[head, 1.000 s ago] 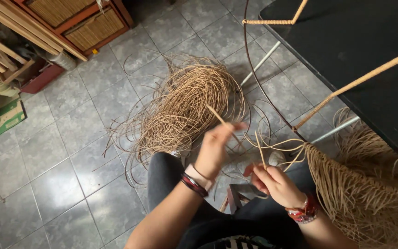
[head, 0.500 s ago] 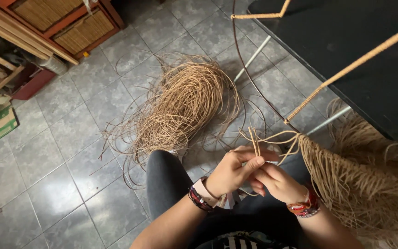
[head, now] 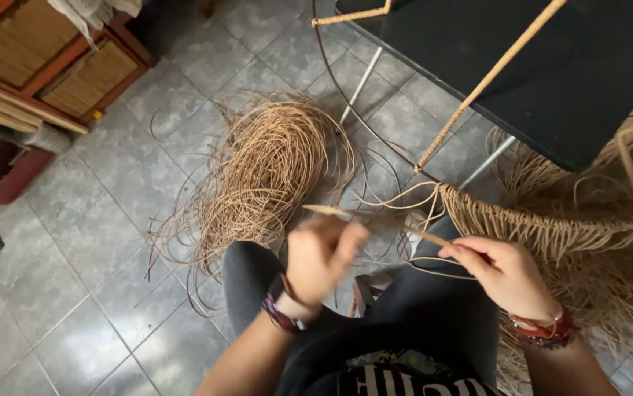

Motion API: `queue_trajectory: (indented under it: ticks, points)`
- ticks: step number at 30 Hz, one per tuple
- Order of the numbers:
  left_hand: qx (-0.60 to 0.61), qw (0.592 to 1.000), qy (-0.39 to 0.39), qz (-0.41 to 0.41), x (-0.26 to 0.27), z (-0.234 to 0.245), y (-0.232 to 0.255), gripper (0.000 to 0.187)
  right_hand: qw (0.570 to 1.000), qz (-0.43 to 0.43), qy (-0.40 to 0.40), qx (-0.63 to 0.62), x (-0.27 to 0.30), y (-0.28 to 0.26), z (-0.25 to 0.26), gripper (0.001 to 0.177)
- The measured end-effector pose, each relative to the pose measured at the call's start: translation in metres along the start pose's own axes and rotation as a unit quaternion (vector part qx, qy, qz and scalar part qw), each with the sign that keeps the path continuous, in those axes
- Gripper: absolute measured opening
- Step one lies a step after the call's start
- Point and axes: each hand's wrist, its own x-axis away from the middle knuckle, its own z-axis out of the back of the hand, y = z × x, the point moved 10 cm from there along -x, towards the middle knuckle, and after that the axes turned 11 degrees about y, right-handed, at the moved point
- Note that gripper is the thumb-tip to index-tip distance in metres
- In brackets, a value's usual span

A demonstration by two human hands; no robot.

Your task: Weaving natural fibers around a frame to create a decorative object

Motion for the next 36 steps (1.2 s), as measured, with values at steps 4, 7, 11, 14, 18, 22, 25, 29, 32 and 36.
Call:
queue_trajectory:
  ticks: [4, 7, 11, 14, 18, 22, 25, 29, 32, 36]
  points:
    - [-0.053, 0.971, -0.109, -0.206, 0.025, -0.052, 0.074, 0.052, 0.994, 0.076, -0.008, 0.078, 0.006, -0.048, -0.014, 0.014]
    - [-0.247, 0.921, -0.223, -0.202, 0.049, -0.092, 0.031, 0.057, 0.982, 0.163, -0.024, 0.088, 0.016, -0.069, -0.002, 0.013]
    - [-0.274, 0.921, -0.167, -0.220, 0.027, -0.047, -0.020, 0.010, 0.980, 0.082, 0.038, 0.176, 0.030, -0.037, 0.071, 0.028]
    - [-0.304, 0.928, -0.110, -0.184, 0.004, -0.011, -0.033, 0.021, 0.967, 0.070, 0.082, 0.231, 0.037, -0.025, 0.102, 0.024]
    - [-0.183, 0.953, -0.069, -0.230, 0.017, -0.034, 0.023, 0.097, 0.978, 0.048, 0.013, 0.203, 0.029, -0.050, 0.059, 0.025]
    - [0.036, 0.956, -0.284, -0.070, 0.035, -0.085, 0.072, 0.071, 0.960, 0.197, -0.009, 0.199, 0.022, -0.078, 0.012, 0.010]
    - [-0.248, 0.912, -0.281, -0.168, 0.039, -0.081, 0.016, 0.022, 0.969, 0.147, -0.052, 0.189, 0.018, -0.059, 0.035, 0.020]
    - [-0.396, 0.877, -0.264, -0.060, 0.025, -0.024, -0.067, 0.014, 0.963, 0.007, -0.035, 0.266, 0.014, -0.007, 0.082, 0.022]
    - [-0.459, 0.854, -0.215, -0.120, 0.025, -0.032, -0.040, 0.057, 0.960, 0.004, -0.064, 0.273, 0.006, -0.009, 0.053, 0.022]
    - [-0.204, 0.941, -0.269, -0.003, 0.036, -0.103, 0.041, 0.090, 0.951, 0.163, -0.104, 0.242, 0.003, -0.039, -0.034, 0.010]
